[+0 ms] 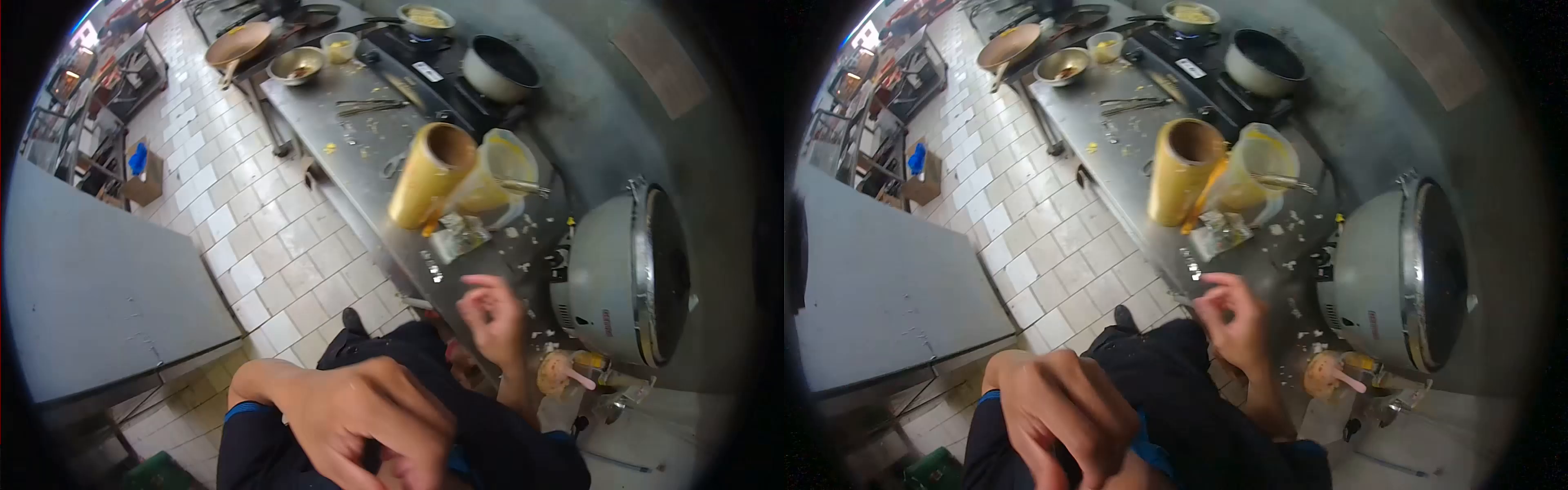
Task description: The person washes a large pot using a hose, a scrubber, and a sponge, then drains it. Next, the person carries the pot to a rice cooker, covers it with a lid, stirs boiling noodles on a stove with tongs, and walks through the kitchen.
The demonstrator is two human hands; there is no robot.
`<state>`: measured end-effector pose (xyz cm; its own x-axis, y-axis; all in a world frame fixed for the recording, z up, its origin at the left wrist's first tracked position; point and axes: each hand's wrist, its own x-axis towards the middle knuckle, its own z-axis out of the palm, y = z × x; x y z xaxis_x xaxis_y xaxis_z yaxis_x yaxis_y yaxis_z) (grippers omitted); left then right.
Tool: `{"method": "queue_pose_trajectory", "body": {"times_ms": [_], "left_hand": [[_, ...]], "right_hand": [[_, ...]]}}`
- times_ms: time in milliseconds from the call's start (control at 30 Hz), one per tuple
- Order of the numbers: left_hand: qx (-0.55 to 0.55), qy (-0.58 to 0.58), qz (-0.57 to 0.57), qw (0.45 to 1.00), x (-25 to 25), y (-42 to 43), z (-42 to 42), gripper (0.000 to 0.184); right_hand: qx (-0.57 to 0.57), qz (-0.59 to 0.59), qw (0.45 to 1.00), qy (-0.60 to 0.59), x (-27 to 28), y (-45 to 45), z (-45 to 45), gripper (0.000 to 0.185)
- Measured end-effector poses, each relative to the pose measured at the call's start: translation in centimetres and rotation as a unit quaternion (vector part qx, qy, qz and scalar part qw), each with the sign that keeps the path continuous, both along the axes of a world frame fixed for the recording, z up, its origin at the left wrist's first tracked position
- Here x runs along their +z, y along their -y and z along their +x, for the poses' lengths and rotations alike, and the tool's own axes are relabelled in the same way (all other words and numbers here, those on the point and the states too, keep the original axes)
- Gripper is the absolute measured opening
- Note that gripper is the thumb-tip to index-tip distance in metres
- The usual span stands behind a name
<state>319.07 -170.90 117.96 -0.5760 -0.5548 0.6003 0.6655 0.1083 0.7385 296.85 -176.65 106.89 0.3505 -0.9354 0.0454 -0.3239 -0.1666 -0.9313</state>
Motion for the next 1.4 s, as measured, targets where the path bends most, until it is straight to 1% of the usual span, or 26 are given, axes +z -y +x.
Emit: {"method": "queue_pose_trajectory", "body": {"times_ms": [100, 167, 200, 233, 300, 367, 400, 433, 500, 567, 600, 633, 667, 700, 733, 767, 800, 867, 900, 1000, 1067, 1133, 1233, 1267, 1367, 1400], "left_hand": [[0.054, -0.137, -0.02, 0.989, -0.5, 0.7, 2.9, 0.05], [-0.001, -0.046, -0.088, 0.995, -2.4, 3.6, 6.3, 0.024], [0.273, -0.07, -0.141, 0.949, -2.6, 4.8, 5.7, 0.027], [0.179, 0.036, -0.196, 0.963, -2.6, 7.2, 7.6, 0.03], [-0.017, 0.086, -0.065, 0.994, -4.0, 11.6, 10.4, 0.027], [0.049, 0.21, 0.014, 0.976, -7.4, 16.0, 14.9, 0.031], [0.148, 0.333, 0.03, 0.931, -9.9, 18.4, 17.7, 0.034], [0.246, 0.486, 0.024, 0.838, -10.6, 20.5, 20.4, 0.04], [0.426, 0.601, 0.015, 0.676, -21.2, 22.4, 28.3, 0.05], [0.412, 0.769, 0.047, 0.486, -30.9, 20.9, 37.9, 0.057], [0.354, 0.847, 0.075, 0.39, -37.3, 18.5, 43.2, 0.062], [0.309, 0.864, 0.137, 0.374, -42.9, 15.3, 48.4, 0.064], [0.283, 0.872, 0.145, 0.373, -46.1, 11.7, 51.8, 0.065], [0.272, 0.865, 0.139, 0.399, -53.7, 6.8, 56.7, 0.05], [0.311, 0.689, 0.44, 0.484, -52.3, 4.6, 55.4, 0.041], [0.383, 0.442, 0.677, 0.447, -50.6, 2.3, 53.8, 0.034], [0.391, 0.361, 0.734, 0.421, -50.7, 1.7, 53.3, 0.034], [0.373, 0.343, 0.752, 0.422, -51.8, 2.6, 54.2, 0.034], [0.364, 0.343, 0.752, 0.429, -52.2, 4.1, 54.8, 0.034], [0.339, 0.367, 0.732, 0.463, -53.9, 9.7, 58.2, 0.033], [0.329, 0.372, 0.718, 0.487, -55.0, 14.1, 60.0, 0.033], [0.324, 0.373, 0.708, 0.504, -55.7, 17.9, 61.1, 0.033], [0.32, 0.376, 0.696, 0.521, -56.4, 22.2, 62.0, 0.032], [0.318, 0.379, 0.694, 0.524, -56.5, 23.2, 62.2, 0.032], [0.313, 0.383, 0.692, 0.526, -56.9, 24.8, 62.4, 0.032], [0.312, 0.387, 0.693, 0.523, -56.9, 24.8, 62.4, 0.032]], "right_hand": [[0.124, 0.045, 0.988, -0.075, -3.5, 0.4, 6.7, 0.028], [0.209, 0.082, 0.971, -0.082, -5.8, 1.1, 9.5, 0.027], [0.21, 0.139, 0.962, -0.106, -6.9, 1.5, 10.8, 0.026], [0.214, 0.137, 0.962, -0.098, -8.7, 2.7, 12.8, 0.026], [0.206, 0.076, 0.97, -0.106, -12.8, 4.3, 14.9, 0.025], [0.182, -0.009, 0.977, -0.112, -15.9, 8.0, 17.3, 0.025], [0.169, -0.049, 0.978, -0.112, -16.8, 9.7, 18.5, 0.025], [0.133, 0.108, 0.979, -0.115, -13.8, 12.5, 21.4, 0.024], [0.051, 0.014, 0.993, -0.106, -17.3, 19.0, 25.5, 0.02], [-0.067, -0.131, 0.972, -0.183, -22.0, 27.2, 29.4, 0.021], [-0.132, -0.14, 0.973, -0.129, -23.2, 30.8, 31.0, 0.023], [-0.184, -0.162, 0.96, -0.136, -23.7, 34.9, 31.5, 0.03], [-0.233, -0.185, 0.944, -0.144, -23.8, 38.3, 32.1, 0.041], [-0.249, -0.181, 0.94, -0.145, -23.9, 40.6, 32.3, 0.041], [-0.288, -0.179, 0.92, -0.198, -24.0, 42.7, 31.9, 0.043], [-0.323, -0.176, 0.895, -0.251, -24.2, 44.4, 31.3, 0.046], [-0.289, -0.145, 0.901, -0.289, -24.8, 45.5, 30.5, 0.041], [-0.248, -0.114, 0.9, -0.34, -25.0, 47.0, 29.7, 0.021], [-0.26, -0.112, 0.893, -0.35, -24.9, 47.7, 29.5, 0.021], [-0.119, -0.214, 0.826, -0.509, -23.3, 46.3, 29.7, 0.01], [-0.115, -0.17, 0.824, -0.528, -19.6, 44.4, 31.3, 0.01], [-0.102, -0.139, 0.821, -0.545, -15.1, 44.7, 32.5, 0.011], [-0.241, -0.155, 0.8, -0.528, -8.6, 47.6, 33.3, 0.027], [-0.316, -0.057, 0.768, -0.554, -5.3, 50.0, 34.2, 0.034], [-0.314, -0.161, 0.825, -0.442, -2.1, 58.6, 30.5, 0.044], [-0.309, -0.119, 0.836, -0.437, -0.4, 61.4, 30.1, 0.046]]}}
